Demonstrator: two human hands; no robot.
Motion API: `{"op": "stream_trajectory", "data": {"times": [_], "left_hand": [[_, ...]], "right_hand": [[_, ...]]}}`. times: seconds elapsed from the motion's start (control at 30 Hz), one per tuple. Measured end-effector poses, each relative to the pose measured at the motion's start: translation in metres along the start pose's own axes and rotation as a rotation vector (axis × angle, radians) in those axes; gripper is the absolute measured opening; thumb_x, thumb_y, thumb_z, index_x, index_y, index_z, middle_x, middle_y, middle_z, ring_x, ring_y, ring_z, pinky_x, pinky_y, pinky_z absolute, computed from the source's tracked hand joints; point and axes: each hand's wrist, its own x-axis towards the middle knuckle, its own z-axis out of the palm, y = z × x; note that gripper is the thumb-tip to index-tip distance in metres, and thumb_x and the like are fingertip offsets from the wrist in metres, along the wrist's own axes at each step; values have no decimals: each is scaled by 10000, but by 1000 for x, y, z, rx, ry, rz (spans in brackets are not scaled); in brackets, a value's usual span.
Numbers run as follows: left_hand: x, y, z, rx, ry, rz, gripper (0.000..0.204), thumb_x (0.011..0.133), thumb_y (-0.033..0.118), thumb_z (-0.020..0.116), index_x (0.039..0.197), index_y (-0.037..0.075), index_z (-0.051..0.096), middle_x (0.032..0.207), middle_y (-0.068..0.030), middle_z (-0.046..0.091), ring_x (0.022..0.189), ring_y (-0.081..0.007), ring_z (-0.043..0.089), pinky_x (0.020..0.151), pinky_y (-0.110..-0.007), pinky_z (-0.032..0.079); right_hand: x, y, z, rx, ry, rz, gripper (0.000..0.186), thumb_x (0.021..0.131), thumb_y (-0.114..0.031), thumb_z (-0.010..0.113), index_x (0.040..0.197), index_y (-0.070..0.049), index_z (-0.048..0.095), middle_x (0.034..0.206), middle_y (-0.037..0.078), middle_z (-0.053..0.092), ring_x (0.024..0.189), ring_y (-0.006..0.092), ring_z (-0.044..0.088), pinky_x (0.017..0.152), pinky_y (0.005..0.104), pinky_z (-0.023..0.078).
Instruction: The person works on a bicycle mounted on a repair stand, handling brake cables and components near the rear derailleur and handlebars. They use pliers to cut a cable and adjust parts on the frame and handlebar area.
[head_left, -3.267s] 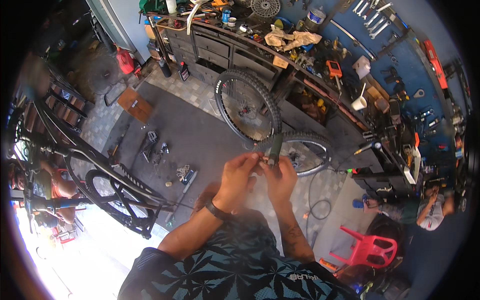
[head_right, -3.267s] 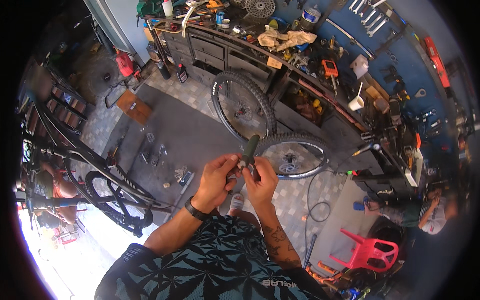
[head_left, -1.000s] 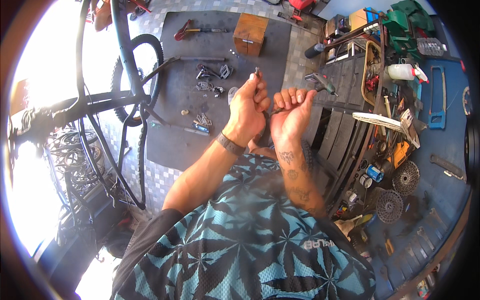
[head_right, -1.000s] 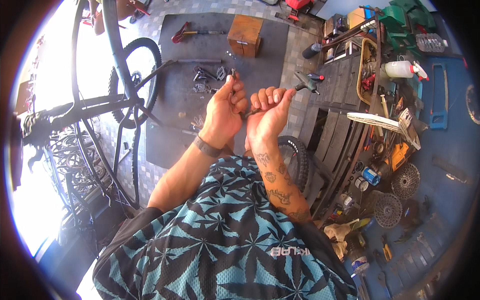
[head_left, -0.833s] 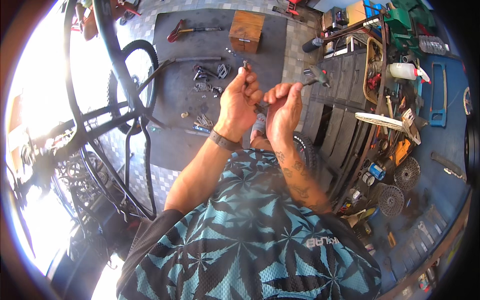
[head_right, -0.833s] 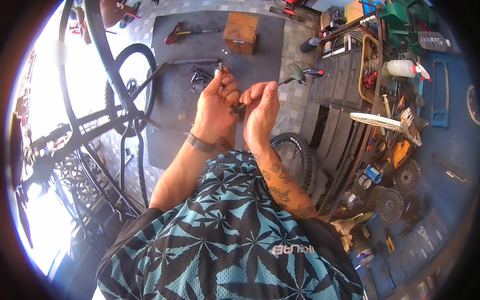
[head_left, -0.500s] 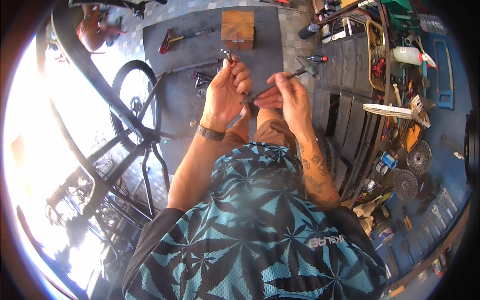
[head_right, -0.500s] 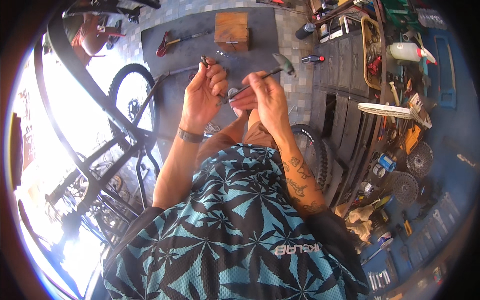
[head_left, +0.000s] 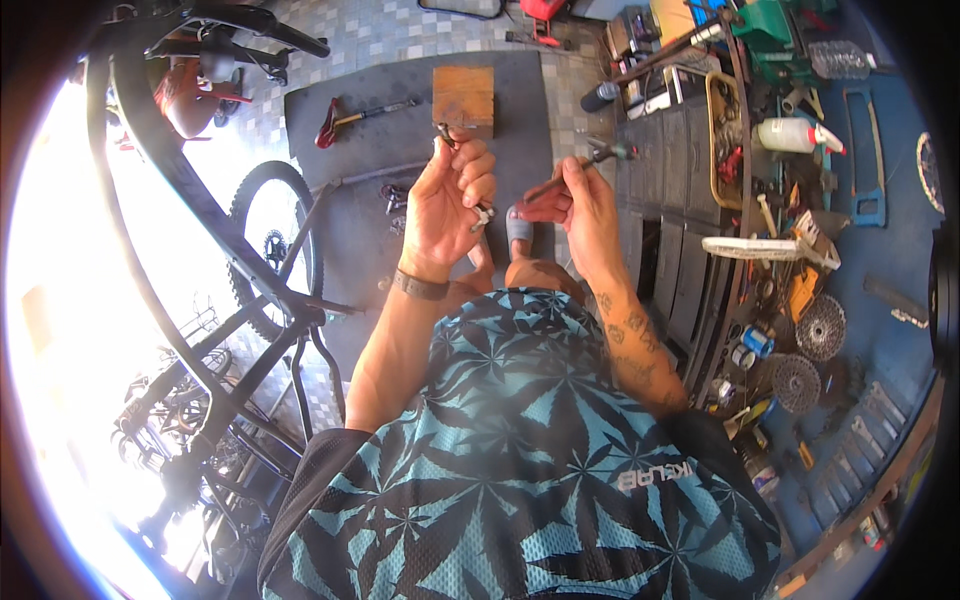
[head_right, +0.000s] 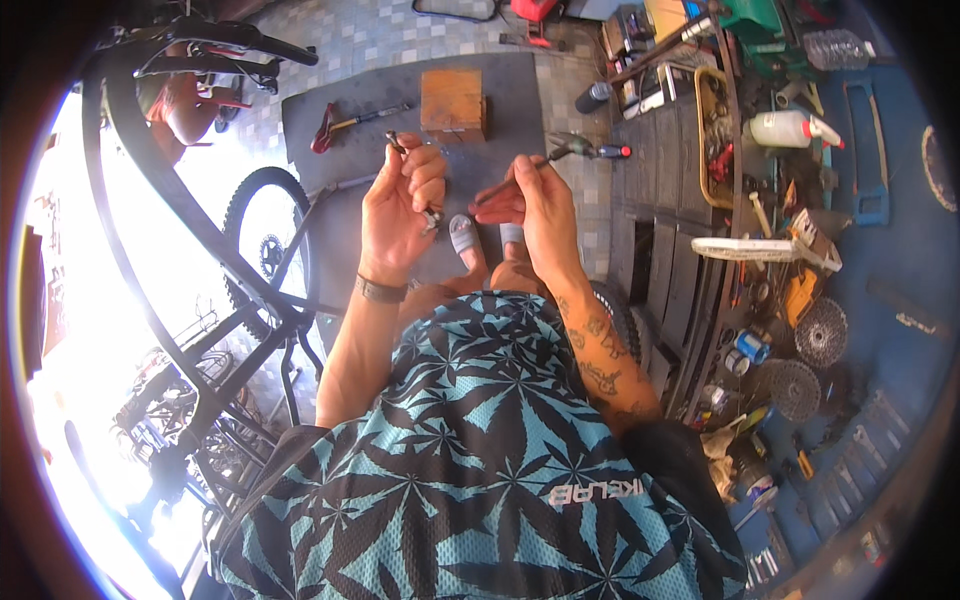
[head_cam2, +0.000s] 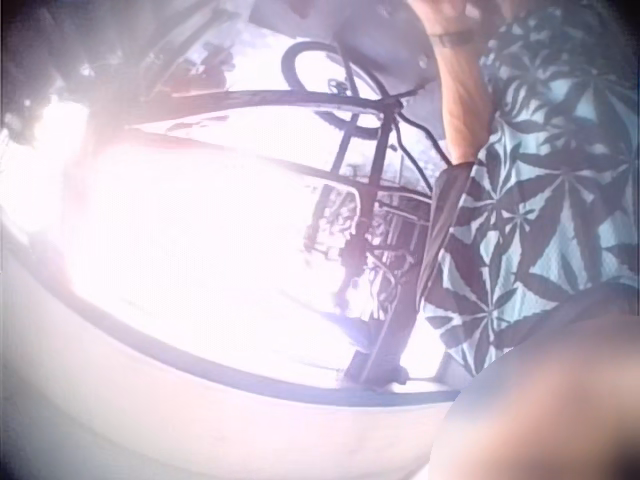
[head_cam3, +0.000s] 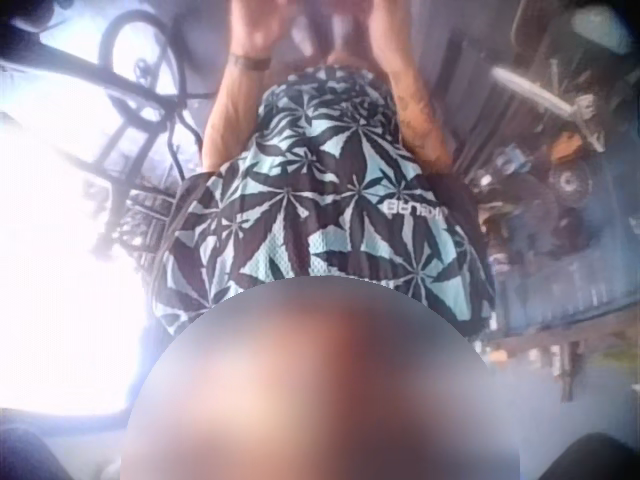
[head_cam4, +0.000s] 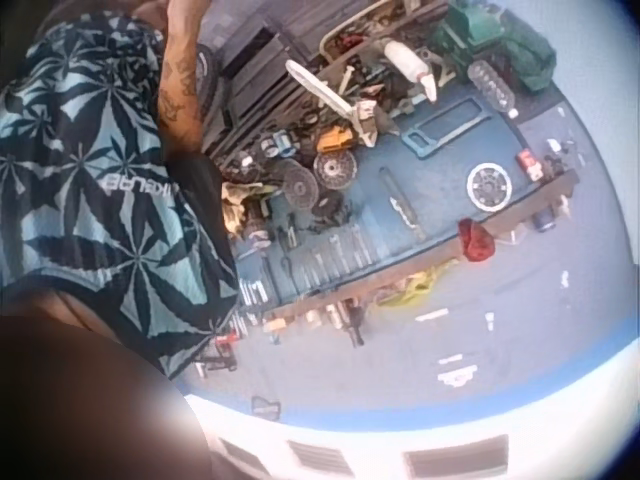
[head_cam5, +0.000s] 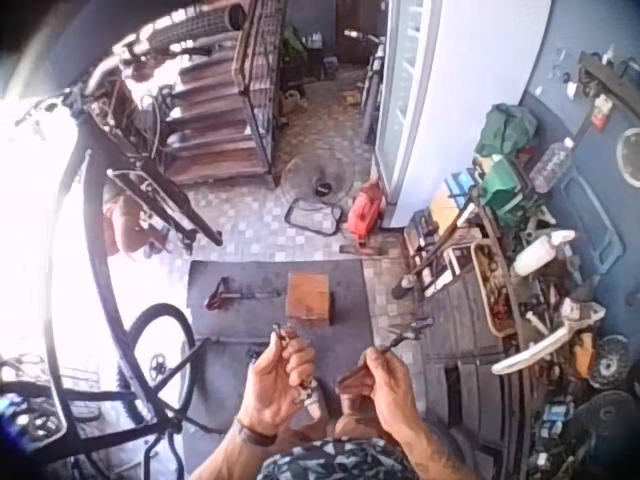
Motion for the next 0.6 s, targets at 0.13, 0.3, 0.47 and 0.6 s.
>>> {"op": "stream_trajectory", "data": {"times": [0.13,0.3,0.47,0.6], "left_hand": [[6,-1,13,253,58,167,185,1149,246,499,1217,81,548,920,20,403,778,-113,358,670,-280,345],[10,2,20,390,71,256,242,1124,312,559,1219,90,554,945,30,436,806,-118,405,766,-350,466],[9,6,25,481,5,266,231,1127,304,539,1218,92,560,990,10,490,907,-155,528,884,-471,560],[10,13,25,573,119,370,237,1131,300,526,1219,90,591,1109,-26,597,1013,-197,606,970,-464,528]], "right_hand": [[-2,-9,11,-83,-112,-230,217,1135,-166,471,1204,-30,625,979,63,639,707,77,522,662,213,441],[-13,-15,40,-499,-158,-116,201,1012,-184,735,1121,-16,717,970,6,702,730,30,535,625,219,427],[-7,-16,63,-364,-81,-152,269,934,-202,837,1137,-38,772,850,-28,685,709,38,517,628,235,429],[5,-24,60,-690,-28,-246,212,933,-157,818,1076,-6,775,833,57,697,719,112,593,671,292,488]]}}
